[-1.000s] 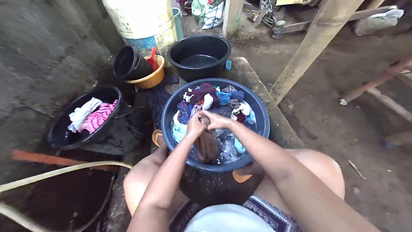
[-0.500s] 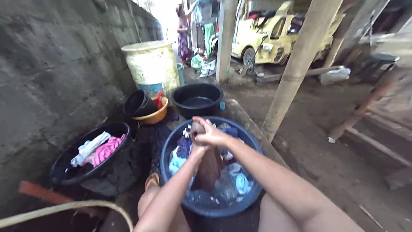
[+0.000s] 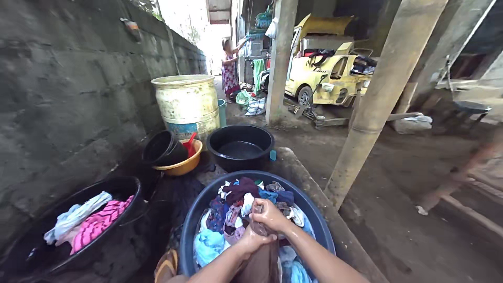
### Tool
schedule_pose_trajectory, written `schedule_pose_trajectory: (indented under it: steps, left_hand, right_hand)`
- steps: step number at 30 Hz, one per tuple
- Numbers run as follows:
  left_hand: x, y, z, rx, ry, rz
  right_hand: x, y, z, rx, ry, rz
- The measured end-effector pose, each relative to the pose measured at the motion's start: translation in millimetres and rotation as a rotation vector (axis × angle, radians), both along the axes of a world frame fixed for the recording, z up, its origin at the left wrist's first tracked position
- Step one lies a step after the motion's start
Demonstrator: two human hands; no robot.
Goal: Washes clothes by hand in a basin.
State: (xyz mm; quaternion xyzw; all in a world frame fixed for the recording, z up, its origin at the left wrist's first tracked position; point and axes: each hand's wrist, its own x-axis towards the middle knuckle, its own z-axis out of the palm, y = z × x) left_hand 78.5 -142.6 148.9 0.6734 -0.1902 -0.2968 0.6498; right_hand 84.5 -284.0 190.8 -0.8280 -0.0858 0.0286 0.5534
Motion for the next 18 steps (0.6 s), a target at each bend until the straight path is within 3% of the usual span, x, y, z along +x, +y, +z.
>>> schedule_pose_trajectory:
  steps: [7,9,13,18]
  left_hand:
    - [-6.5,-27.4,-31.7,0.145,-0.247,0.068]
    - [-11.8,-29.2,-25.9,0.130,-0.253,0.086]
    - [-15.2,-24.4,-5.5,0.031,-0.217,0.217]
    - [-10.4,-12.1,22.2,-0.298,-0.058,0.449]
  right_hand:
    - [-16.7,-3.2,5.0,-0.364,0.085,-0.128]
    - [-23.1,-8.7,4.4,-0.279,0.018,-0.131]
    - [-33.1,-28.8,-1.4,0.186,-0.195,0.017]
    - [-61.5,-35.1,-24.3,0.108,0.040,0.232]
